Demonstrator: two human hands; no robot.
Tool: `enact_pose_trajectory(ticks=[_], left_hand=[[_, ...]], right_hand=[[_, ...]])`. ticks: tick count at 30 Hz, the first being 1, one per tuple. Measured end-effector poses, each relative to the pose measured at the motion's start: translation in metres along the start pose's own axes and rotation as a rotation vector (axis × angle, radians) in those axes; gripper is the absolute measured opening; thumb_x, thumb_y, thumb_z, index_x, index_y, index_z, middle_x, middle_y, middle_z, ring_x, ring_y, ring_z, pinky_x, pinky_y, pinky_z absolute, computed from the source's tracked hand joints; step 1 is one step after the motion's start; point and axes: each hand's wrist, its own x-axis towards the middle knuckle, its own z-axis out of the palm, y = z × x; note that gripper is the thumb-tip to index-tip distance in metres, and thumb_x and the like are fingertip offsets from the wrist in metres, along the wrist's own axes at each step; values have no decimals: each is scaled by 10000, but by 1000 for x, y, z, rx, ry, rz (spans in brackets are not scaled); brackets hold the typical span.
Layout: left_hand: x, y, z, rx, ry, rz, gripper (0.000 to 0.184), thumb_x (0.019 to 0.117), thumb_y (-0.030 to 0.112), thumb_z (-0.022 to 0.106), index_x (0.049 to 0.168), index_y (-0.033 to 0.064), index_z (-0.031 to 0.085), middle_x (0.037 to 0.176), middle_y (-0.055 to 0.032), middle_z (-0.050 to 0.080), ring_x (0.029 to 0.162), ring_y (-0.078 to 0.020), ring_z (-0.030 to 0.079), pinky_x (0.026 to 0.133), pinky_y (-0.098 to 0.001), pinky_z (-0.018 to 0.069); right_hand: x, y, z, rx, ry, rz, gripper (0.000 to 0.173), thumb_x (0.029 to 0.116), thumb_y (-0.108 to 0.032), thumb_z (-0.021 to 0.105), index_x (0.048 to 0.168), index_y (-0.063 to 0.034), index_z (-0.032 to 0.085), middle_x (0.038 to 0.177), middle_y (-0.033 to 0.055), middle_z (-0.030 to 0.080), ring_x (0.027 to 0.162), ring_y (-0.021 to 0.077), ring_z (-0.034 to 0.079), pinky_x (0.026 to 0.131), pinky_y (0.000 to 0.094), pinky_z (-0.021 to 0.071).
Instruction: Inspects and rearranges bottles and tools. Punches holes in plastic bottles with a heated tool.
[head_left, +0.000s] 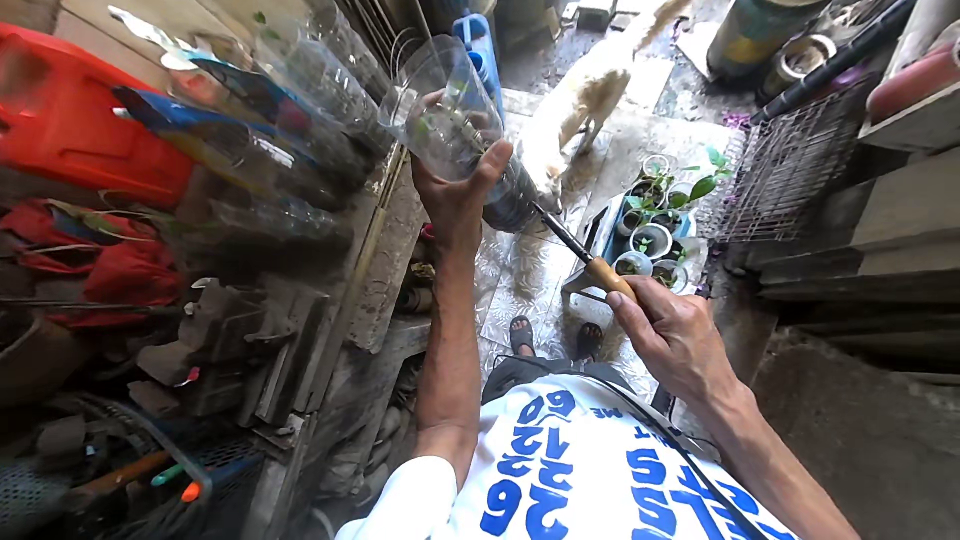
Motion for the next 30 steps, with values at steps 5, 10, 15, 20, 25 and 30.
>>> enact_pose_trajectory(ticks=[5, 10, 15, 20, 25, 30], left_hand=[[-2, 1, 4, 17, 0, 23, 898, 713, 172, 917, 1401, -40, 380, 1178, -133, 657, 1070, -216, 680, 962, -417, 595], [-4, 0, 7, 10, 6, 20, 869, 714, 136, 918, 1381, -45, 392, 1169, -155, 660, 1029, -234, 702, 937, -426, 610], [-7, -1, 10, 34, 49, 0, 878, 696, 134, 919, 1377, -66, 403, 1176, -170, 650, 1037, -241, 695, 937, -424, 611], [-9, -4, 7, 41, 32, -42, 874, 698, 144, 922, 1383, -47, 413, 1134, -147, 675, 1007, -221, 708, 919, -417, 618], [-12, -7, 5, 93, 113, -93, 895, 704, 169, 915, 1388, -52, 382, 1167, -148, 655, 1073, -213, 682, 952, -408, 600], [-4, -7, 0, 55, 122, -64, 914, 709, 185, 926, 1388, -56, 364, 1167, -163, 657, 1085, -236, 683, 954, -433, 602]], right_hand=[[2, -2, 0, -16, -20, 15, 375, 1079, -378, 457, 1054, -100, 706, 622, -42, 523, 517, 73, 480, 482, 295, 401], [4, -3, 3, -32, -16, 25, 372, 1076, -385, 455, 1039, -106, 699, 614, -41, 513, 511, 80, 479, 479, 306, 398], [6, -3, 5, -29, -12, 41, 374, 1072, -382, 455, 1029, -105, 703, 613, -34, 529, 506, 95, 498, 471, 324, 412], [6, 0, 6, -32, -21, 56, 374, 1066, -396, 459, 1023, -115, 704, 608, -39, 526, 501, 91, 496, 463, 322, 408], [4, 1, 4, -21, -15, 44, 366, 1068, -386, 466, 1017, -113, 705, 610, -37, 534, 499, 93, 502, 461, 326, 412], [0, -6, -6, 10, 4, 29, 349, 1069, -365, 474, 1026, -110, 709, 612, -51, 524, 499, 59, 482, 456, 288, 399]])
